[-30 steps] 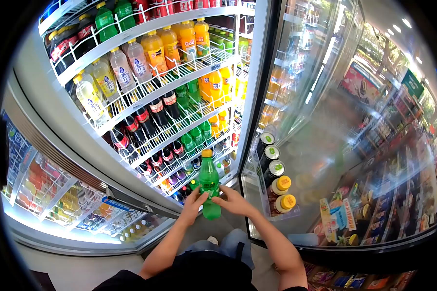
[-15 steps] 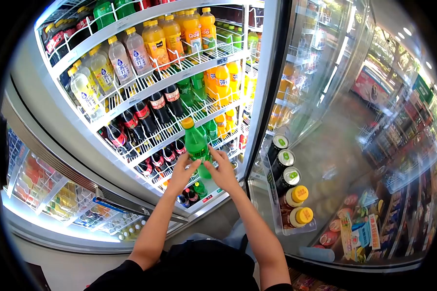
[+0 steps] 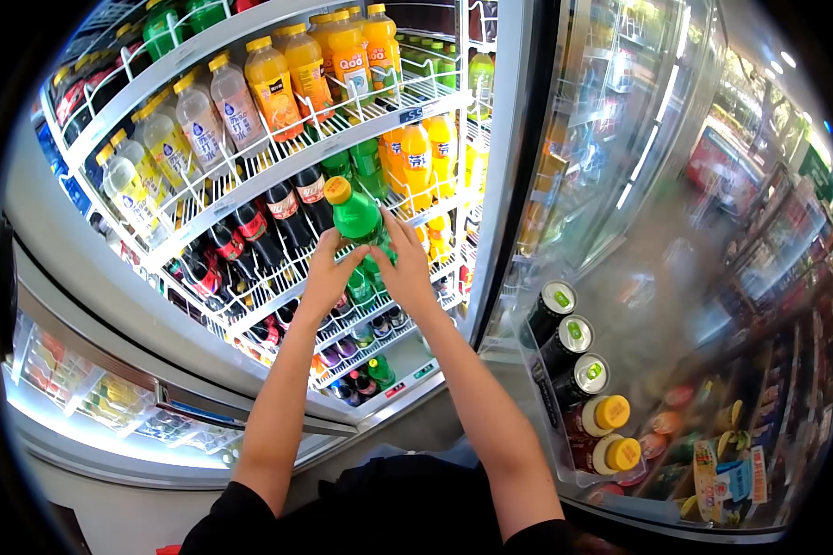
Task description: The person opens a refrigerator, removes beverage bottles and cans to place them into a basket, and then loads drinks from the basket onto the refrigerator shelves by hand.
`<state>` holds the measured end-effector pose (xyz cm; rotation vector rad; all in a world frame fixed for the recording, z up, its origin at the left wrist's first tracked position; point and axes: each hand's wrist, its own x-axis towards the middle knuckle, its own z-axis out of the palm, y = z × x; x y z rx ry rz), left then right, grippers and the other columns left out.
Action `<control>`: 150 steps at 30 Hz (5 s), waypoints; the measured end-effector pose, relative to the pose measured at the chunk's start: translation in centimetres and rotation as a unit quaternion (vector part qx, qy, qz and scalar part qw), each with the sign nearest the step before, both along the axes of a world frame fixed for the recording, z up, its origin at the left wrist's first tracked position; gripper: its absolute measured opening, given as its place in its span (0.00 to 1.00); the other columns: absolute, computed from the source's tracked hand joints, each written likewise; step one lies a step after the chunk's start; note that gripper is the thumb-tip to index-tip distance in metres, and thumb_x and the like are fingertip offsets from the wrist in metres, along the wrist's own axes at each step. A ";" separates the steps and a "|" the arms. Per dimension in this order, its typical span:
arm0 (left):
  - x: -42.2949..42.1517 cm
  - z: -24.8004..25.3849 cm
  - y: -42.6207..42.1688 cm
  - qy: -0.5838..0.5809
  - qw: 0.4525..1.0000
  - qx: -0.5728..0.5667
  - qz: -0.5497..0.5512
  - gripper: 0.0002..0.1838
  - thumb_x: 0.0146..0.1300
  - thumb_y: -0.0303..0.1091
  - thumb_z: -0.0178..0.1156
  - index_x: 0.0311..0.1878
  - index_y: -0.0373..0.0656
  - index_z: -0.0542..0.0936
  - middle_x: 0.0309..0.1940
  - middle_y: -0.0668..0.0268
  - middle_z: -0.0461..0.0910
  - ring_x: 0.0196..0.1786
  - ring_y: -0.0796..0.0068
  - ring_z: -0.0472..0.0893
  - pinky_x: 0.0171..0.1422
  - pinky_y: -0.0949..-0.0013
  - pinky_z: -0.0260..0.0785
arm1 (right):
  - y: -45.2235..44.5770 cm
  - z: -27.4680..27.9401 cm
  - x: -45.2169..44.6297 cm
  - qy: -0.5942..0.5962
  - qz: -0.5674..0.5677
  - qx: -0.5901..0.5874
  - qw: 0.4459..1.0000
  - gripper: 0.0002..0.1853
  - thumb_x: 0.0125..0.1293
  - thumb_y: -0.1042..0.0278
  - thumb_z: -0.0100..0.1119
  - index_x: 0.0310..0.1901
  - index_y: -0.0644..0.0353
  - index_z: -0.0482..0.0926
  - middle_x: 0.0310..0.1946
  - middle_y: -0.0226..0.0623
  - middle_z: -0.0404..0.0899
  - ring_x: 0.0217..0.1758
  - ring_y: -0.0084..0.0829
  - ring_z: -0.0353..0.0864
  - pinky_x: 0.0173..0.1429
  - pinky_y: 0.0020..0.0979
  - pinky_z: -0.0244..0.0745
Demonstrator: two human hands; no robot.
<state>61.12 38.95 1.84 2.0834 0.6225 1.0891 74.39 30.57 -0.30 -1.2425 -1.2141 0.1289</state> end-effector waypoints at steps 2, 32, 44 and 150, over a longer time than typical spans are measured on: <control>0.6 0.1 1.1 -0.002 1.000 0.022 0.008 0.26 0.62 0.34 0.68 0.62 0.36 0.74 0.54 0.55 0.74 0.58 0.60 0.77 0.62 0.60 0.70 | 1.3 0.6 0.7 0.011 0.010 0.005 1.000 0.34 0.65 0.74 0.62 0.72 0.54 0.64 0.62 0.45 0.70 0.60 0.41 0.76 0.59 0.35 0.78; 4.7 -3.7 11.5 -0.002 0.995 -0.065 0.071 0.33 0.68 0.40 0.64 0.71 0.37 0.66 0.55 0.54 0.82 0.50 0.68 0.83 0.55 0.68 0.74 | 14.8 -4.8 3.3 0.023 -0.037 -0.012 0.999 0.36 0.60 0.74 0.65 0.70 0.63 0.64 0.53 0.53 0.77 0.52 0.54 0.80 0.54 0.44 0.76; 5.0 -5.2 13.9 -0.015 0.992 -0.081 0.100 0.34 0.69 0.42 0.63 0.72 0.37 0.65 0.56 0.52 0.81 0.57 0.64 0.82 0.60 0.67 0.72 | 15.2 -3.2 3.6 -0.086 -0.082 -0.135 0.984 0.37 0.60 0.70 0.67 0.69 0.61 0.62 0.44 0.55 0.81 0.44 0.57 0.82 0.45 0.50 0.77; -70.2 -2.6 -48.4 -0.435 0.653 -0.133 0.605 0.21 0.74 0.30 0.54 0.67 0.39 0.70 0.53 0.64 0.78 0.53 0.77 0.78 0.61 0.72 0.70 | -24.3 1.8 -69.3 0.100 0.740 -0.286 0.601 0.21 0.76 0.61 0.49 0.62 0.67 0.71 0.50 0.44 0.80 0.49 0.32 0.82 0.54 0.32 0.77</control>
